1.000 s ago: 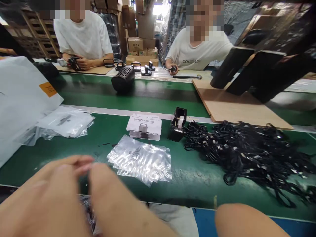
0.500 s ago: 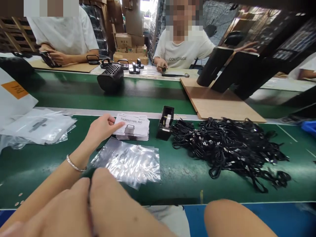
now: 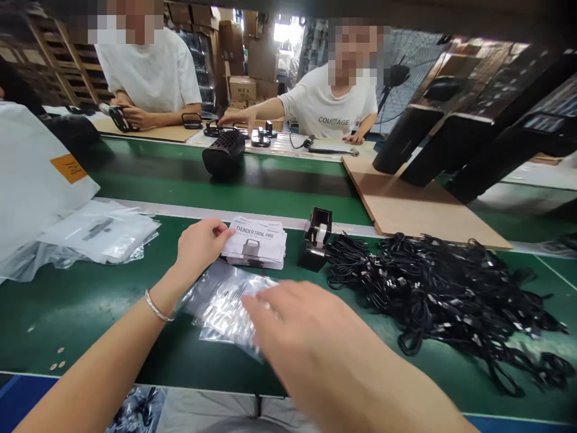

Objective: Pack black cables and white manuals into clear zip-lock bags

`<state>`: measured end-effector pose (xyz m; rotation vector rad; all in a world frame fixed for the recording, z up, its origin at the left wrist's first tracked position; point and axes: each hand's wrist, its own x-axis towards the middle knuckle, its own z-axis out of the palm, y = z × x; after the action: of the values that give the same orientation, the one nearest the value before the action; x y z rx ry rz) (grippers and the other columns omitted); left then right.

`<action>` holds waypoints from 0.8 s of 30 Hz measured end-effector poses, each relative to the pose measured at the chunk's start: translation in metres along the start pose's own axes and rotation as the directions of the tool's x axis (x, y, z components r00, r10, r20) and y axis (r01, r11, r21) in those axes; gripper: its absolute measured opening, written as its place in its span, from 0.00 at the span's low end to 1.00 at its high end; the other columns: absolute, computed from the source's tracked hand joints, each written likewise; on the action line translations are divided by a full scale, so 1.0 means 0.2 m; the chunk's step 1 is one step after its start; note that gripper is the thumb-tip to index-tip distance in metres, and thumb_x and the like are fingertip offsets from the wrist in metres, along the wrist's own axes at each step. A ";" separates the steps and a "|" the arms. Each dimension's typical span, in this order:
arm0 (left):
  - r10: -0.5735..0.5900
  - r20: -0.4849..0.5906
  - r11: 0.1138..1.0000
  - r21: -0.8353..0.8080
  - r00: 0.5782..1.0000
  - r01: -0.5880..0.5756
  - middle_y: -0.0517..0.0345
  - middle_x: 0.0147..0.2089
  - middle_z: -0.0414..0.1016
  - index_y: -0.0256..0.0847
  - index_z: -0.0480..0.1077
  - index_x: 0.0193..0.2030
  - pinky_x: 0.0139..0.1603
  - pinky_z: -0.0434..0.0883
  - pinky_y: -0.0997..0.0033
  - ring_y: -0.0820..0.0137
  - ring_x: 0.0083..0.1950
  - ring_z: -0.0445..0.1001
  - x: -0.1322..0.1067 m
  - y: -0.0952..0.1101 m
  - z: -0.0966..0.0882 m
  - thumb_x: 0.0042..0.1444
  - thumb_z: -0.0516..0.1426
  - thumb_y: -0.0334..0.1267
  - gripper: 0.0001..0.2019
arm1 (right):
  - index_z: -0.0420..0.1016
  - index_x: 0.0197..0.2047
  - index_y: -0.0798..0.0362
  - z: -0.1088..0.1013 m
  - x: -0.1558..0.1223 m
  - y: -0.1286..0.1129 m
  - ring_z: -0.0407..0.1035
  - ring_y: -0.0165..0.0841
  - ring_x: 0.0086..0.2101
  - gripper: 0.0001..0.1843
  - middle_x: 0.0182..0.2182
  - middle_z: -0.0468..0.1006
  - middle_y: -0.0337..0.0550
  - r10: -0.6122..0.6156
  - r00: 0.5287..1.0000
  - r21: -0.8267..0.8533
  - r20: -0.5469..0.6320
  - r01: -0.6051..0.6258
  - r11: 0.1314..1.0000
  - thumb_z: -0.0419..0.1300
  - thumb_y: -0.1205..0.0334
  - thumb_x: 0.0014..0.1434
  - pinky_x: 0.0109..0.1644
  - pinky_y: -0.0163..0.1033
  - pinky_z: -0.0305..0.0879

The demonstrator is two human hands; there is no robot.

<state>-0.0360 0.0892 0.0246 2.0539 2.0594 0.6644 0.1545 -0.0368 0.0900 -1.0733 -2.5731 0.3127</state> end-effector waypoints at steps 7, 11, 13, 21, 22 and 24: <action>-0.027 0.094 0.984 -0.173 0.995 0.043 0.61 0.23 0.71 0.43 0.66 0.23 0.26 0.57 0.72 0.68 0.25 0.67 -0.03 -0.03 -0.03 0.51 0.51 0.48 0.13 | 0.62 0.54 0.66 0.17 0.39 0.31 0.60 0.45 0.53 0.26 0.53 0.66 0.63 0.213 0.961 -0.231 0.174 -0.171 0.958 0.57 0.57 0.57 0.56 0.47 0.54; -0.081 0.120 0.940 -0.320 0.989 0.115 0.63 0.25 0.70 0.43 0.67 0.29 0.29 0.59 0.73 0.69 0.27 0.67 -0.11 -0.08 -0.06 0.52 0.51 0.51 0.14 | 0.75 0.37 0.58 0.18 0.43 0.36 0.72 0.41 0.37 0.12 0.35 0.79 0.49 0.216 0.952 -0.225 0.215 -0.167 0.960 0.60 0.57 0.54 0.39 0.38 0.64; -0.099 0.161 0.898 -0.411 0.982 0.158 0.63 0.25 0.69 0.42 0.68 0.31 0.28 0.60 0.73 0.71 0.26 0.66 -0.17 -0.11 -0.07 0.52 0.51 0.52 0.15 | 0.76 0.34 0.55 0.16 0.44 0.38 0.73 0.41 0.33 0.12 0.31 0.79 0.47 0.219 0.949 -0.223 0.225 -0.169 0.960 0.61 0.55 0.53 0.32 0.36 0.63; -0.096 0.578 0.315 -0.755 0.810 0.575 0.47 0.37 0.76 0.35 0.71 0.42 0.36 0.72 0.66 0.65 0.33 0.74 -0.41 -0.08 -0.11 0.53 0.49 0.57 0.26 | 0.74 0.39 0.53 0.13 0.36 0.31 0.70 0.36 0.42 0.13 0.39 0.78 0.45 0.051 0.981 -0.156 0.186 -0.022 0.988 0.49 0.69 0.61 0.54 0.42 0.55; -0.081 0.620 0.190 -0.759 0.780 0.623 0.47 0.39 0.77 0.36 0.71 0.44 0.40 0.72 0.65 0.64 0.36 0.75 -0.42 -0.07 -0.12 0.53 0.51 0.55 0.24 | 0.74 0.41 0.52 0.15 0.32 0.27 0.68 0.36 0.46 0.11 0.44 0.76 0.45 -0.004 0.988 -0.112 0.153 0.022 0.993 0.51 0.68 0.61 0.59 0.44 0.49; -0.039 0.647 0.121 -0.753 0.761 0.647 0.49 0.40 0.77 0.37 0.72 0.44 0.42 0.70 0.67 0.64 0.38 0.74 -0.45 -0.06 -0.13 0.52 0.56 0.48 0.18 | 0.71 0.47 0.51 0.19 0.20 0.22 0.59 0.40 0.54 0.13 0.54 0.68 0.46 0.003 1.000 0.034 -0.012 -0.002 0.999 0.54 0.61 0.59 0.62 0.48 0.44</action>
<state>-0.0537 -0.0028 0.0245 0.7219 1.1055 0.8754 0.1408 0.0197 0.0503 -1.0633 -2.5467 0.3484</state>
